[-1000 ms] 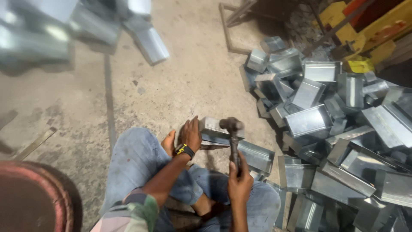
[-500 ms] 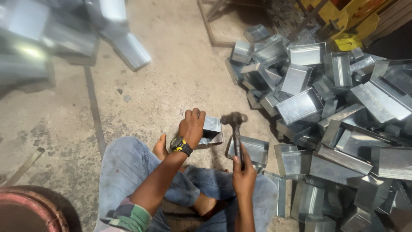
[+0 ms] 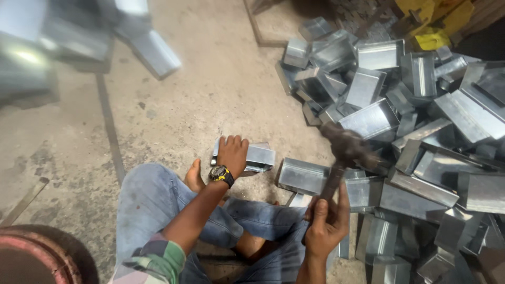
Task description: The person uses a hammer to flatten or shape the edges of small metal boxes on the floor, handling boxes one at a time and moving them into a pile.
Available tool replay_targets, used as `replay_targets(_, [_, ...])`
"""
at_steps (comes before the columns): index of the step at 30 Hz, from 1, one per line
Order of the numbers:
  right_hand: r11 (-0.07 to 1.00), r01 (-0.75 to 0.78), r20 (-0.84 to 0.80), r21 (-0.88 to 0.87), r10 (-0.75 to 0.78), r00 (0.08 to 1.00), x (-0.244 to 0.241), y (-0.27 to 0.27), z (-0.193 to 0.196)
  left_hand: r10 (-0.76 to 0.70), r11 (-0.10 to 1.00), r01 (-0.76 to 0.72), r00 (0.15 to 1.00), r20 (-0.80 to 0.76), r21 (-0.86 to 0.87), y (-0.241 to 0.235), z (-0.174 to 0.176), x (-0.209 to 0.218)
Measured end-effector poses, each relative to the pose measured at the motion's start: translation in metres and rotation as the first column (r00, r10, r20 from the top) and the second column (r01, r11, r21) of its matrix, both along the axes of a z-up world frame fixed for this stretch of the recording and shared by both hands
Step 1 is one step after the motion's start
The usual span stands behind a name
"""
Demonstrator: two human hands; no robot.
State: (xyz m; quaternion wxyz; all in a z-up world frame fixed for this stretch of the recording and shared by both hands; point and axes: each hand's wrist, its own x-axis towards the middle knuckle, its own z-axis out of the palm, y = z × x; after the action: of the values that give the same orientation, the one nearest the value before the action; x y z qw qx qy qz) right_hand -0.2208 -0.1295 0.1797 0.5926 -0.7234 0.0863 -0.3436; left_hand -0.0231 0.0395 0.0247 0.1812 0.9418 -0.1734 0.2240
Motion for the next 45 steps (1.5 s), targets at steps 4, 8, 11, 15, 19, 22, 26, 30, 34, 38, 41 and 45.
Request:
replay_targets(4, [0.996,-0.085,0.279,0.003,0.081,0.957,0.006,-0.002,0.006,-0.018,0.999,0.026,0.986,-0.165,0.045,0.001,0.033,-0.008])
replay_targets(8, [0.995,0.059,0.173,0.083,-0.073,0.982,0.025,0.002,-0.025,-0.005,0.998,0.013,0.987,-0.158,0.054,0.001,0.037,-0.011])
replay_targets(11, [0.717,0.128,-0.103,-0.685,-0.268,0.958,0.035,0.007,-0.058,0.036,0.997,-0.029,0.994,-0.103,0.068,-0.003,0.032,-0.012])
replay_targets(15, [0.970,-0.057,-0.482,-0.237,-0.067,0.873,0.030,0.002,-0.085,0.035,0.996,-0.026,0.995,-0.099,0.086,-0.002,0.031,-0.006])
replay_targets(19, [1.000,0.008,-0.390,-0.012,-0.012,0.921,0.002,-0.017,-0.098,0.033,0.997,-0.025,0.992,-0.124,0.069,-0.003,0.023,-0.010])
replay_targets(22, [0.997,-0.032,-0.230,0.066,0.046,0.972,-0.003,-0.017,-0.111,0.034,0.997,-0.024,0.990,-0.139,0.071,-0.005,0.022,-0.009])
replay_targets(26, [0.965,-0.135,-0.292,-0.227,0.064,0.954,0.016,-0.010,-0.126,0.059,0.994,-0.048,0.992,-0.112,0.094,-0.005,0.030,-0.011])
replay_targets(30, [0.993,-0.116,-0.342,0.030,0.119,0.932,0.008,-0.018,-0.109,0.050,0.998,-0.053,0.991,-0.123,-0.016,-0.003,0.030,-0.009])
replay_targets(34, [0.992,-0.095,-0.211,0.083,0.111,0.971,-0.001,-0.017,-0.064,0.045,0.928,-0.100,0.987,-0.156,-0.360,-0.012,0.000,-0.014])
replay_targets(38, [0.990,-0.124,-0.117,0.064,0.131,0.984,-0.008,-0.003,-0.010,0.186,0.903,-0.194,0.981,-0.060,-0.382,-0.031,-0.050,-0.013])
replay_targets(41, [0.977,-0.206,-0.043,0.057,0.208,0.977,0.004,0.020,0.009,0.085,0.834,-0.086,0.996,-0.027,-0.545,-0.025,-0.081,-0.003])
replay_targets(45, [0.954,-0.218,-0.183,-0.208,0.181,0.966,0.030,0.039,0.006,0.069,0.819,-0.095,0.995,-0.068,-0.565,-0.031,-0.100,-0.009])
